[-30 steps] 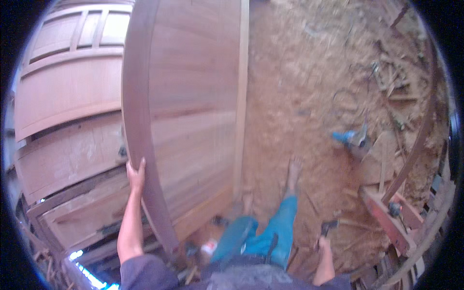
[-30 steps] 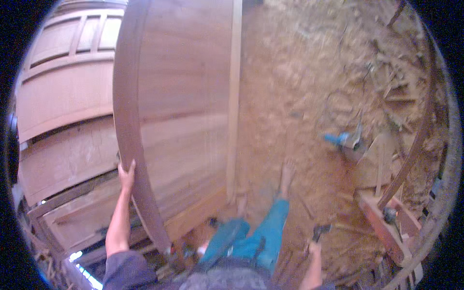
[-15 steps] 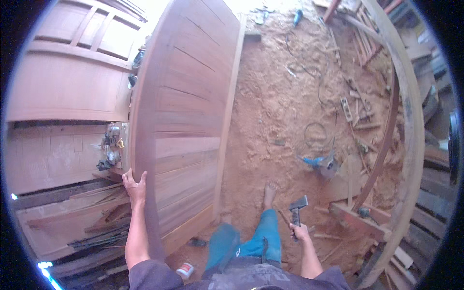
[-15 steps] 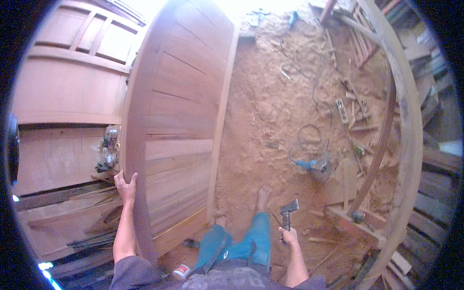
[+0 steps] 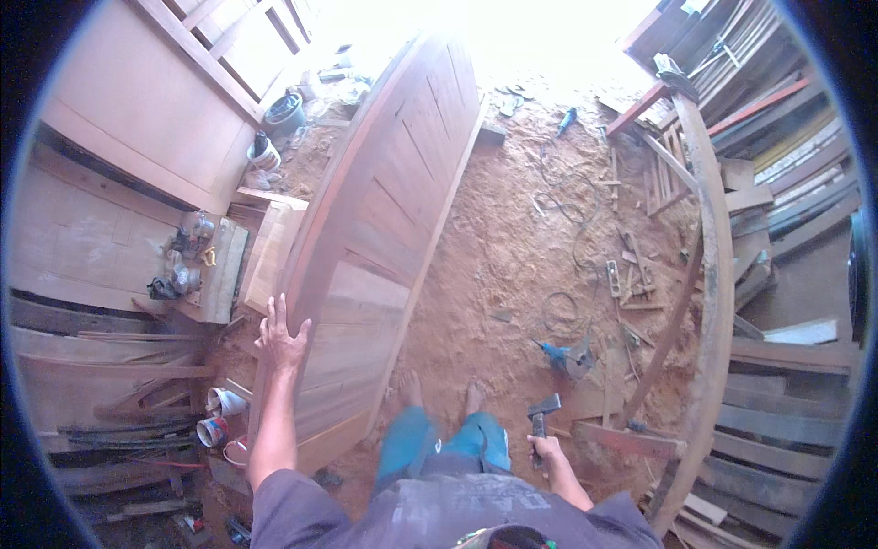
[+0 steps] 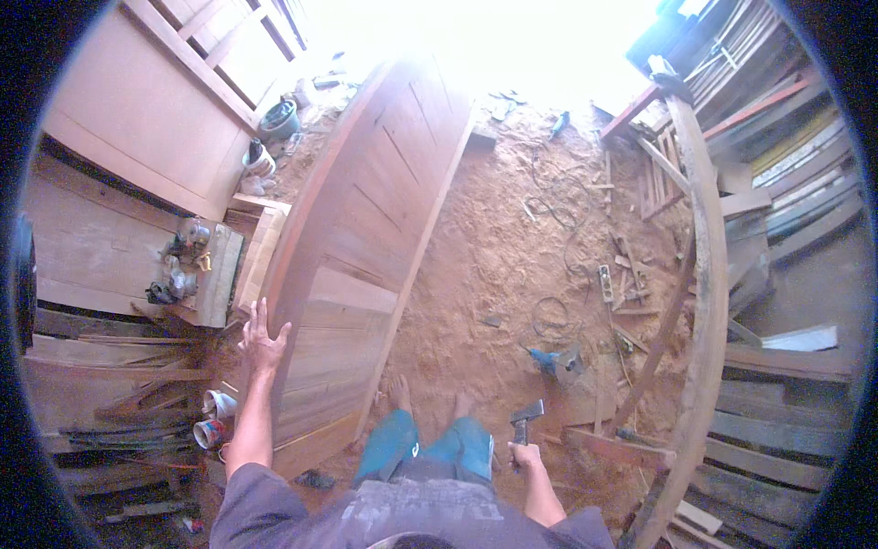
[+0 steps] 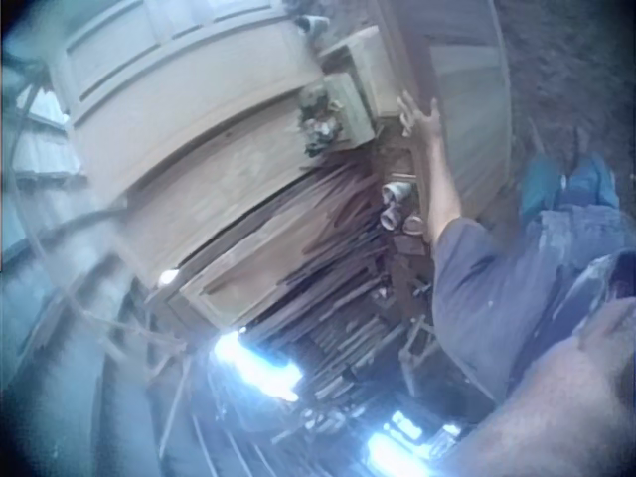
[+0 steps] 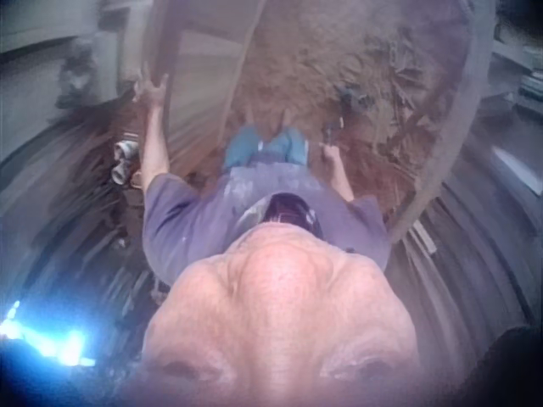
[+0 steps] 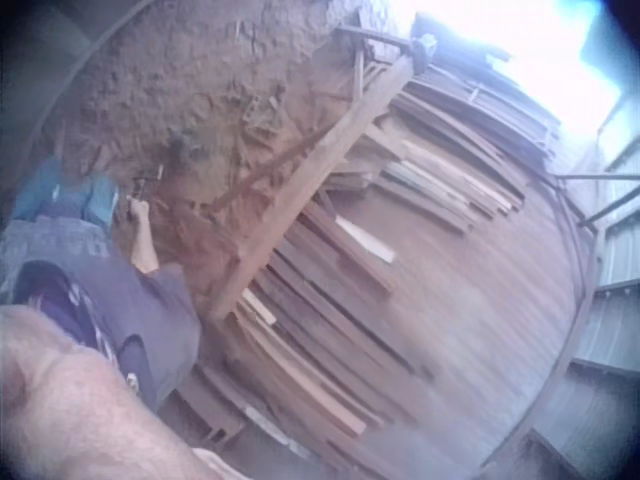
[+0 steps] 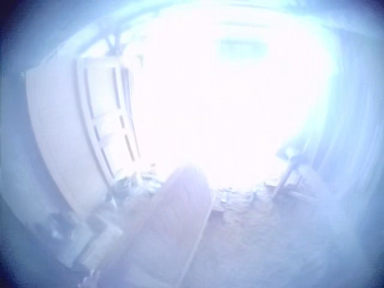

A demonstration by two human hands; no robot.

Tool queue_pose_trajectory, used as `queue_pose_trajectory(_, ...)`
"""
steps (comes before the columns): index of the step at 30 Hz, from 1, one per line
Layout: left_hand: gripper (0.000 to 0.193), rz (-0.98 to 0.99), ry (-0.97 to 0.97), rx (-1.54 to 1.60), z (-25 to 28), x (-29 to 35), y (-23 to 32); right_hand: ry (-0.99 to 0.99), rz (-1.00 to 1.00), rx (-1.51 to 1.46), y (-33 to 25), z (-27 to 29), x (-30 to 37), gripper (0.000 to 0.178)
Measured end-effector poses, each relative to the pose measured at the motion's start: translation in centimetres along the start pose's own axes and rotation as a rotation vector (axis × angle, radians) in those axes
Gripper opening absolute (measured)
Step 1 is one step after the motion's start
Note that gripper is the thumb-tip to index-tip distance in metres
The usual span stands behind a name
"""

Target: The person picks up a long wooden plank and places it onto a partially assembled wooden door frame. They then use a hammer to tap the plank into place, adjusting its position several times. The person continues to hammer the plank along its length to secure it to the door frame.

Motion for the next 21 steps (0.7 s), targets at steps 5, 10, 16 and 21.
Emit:
queue_pose_trajectory(5, 0.109, 0.04, -0.074, 0.156, 0.7, -0.9, -3.0, -0.012, -0.124, -0.091, 2.8, -2.9, 4.1, 0.031)
queue_pose_trajectory(10, 0.114, -0.052, -0.065, 0.357, -0.7, -1.7, -4.1, 0.071, -0.064, 0.049, 4.2, -6.2, 7.8, 0.038)
queue_pose_trajectory(16, 0.114, -0.029, -0.124, 0.33, -0.4, -2.0, -4.2, 0.092, 0.023, 0.076, 2.1, -10.4, 11.4, 0.066)
queue_pose_trajectory(21, 0.114, -0.042, -0.133, 0.404, -1.0, -2.2, -4.0, 0.169, 0.068, 0.167, 0.4, -11.5, 8.9, 0.065)
Point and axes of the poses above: each hand's wrist, its own x-axis away from the middle knuckle, its own z-axis out of the back of the hand, y = z × x, the point moved 4 cm from there along -x, towards the middle knuckle, and after that the axes turned 2 degrees about x, right-handed, at the moved point
